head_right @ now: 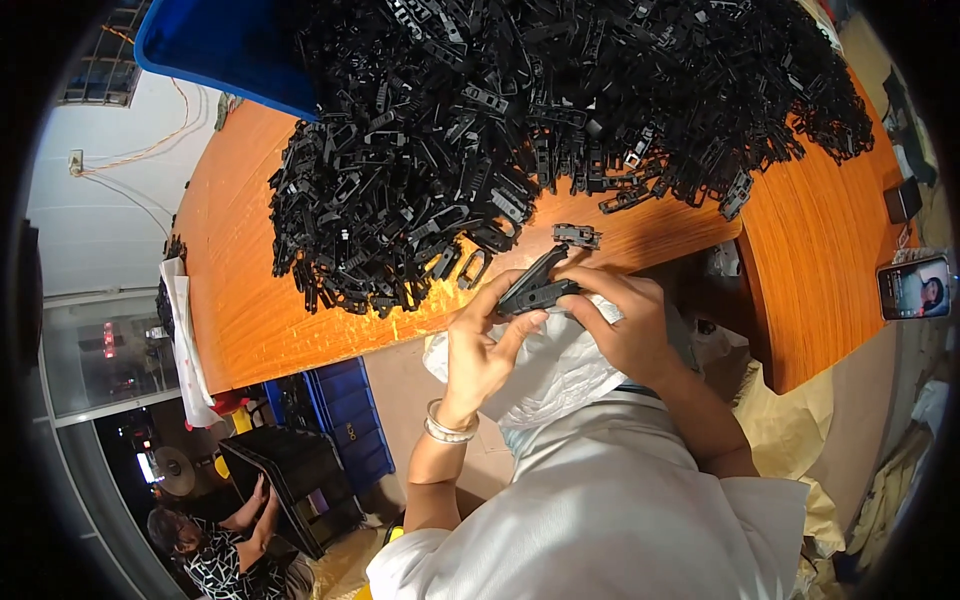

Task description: Sorting and inspecting small black plastic components on a wooden workbench.

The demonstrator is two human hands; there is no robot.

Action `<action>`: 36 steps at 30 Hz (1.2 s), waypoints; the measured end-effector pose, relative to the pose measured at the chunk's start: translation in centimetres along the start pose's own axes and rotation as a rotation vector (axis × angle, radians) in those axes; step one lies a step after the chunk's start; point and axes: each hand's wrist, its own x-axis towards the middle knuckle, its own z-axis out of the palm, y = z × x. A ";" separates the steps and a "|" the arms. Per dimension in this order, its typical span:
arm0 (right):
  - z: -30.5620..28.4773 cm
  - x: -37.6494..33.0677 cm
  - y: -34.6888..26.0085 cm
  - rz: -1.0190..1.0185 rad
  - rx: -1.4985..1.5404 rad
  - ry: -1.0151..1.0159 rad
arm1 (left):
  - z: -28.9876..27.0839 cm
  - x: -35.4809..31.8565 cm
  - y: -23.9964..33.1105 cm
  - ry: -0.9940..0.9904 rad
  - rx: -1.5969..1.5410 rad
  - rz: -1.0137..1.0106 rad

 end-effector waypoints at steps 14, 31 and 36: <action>0.8 0.4 1.2 -0.034 0.112 -0.129 | -1.3 -1.0 -1.7 -0.061 0.008 0.049; 0.8 4.6 3.5 -0.183 -0.490 -0.013 | -1.9 1.0 -4.0 0.355 0.740 0.309; 0.8 5.6 3.5 -0.223 -0.696 -0.182 | -0.9 0.0 -3.6 0.242 0.273 -0.080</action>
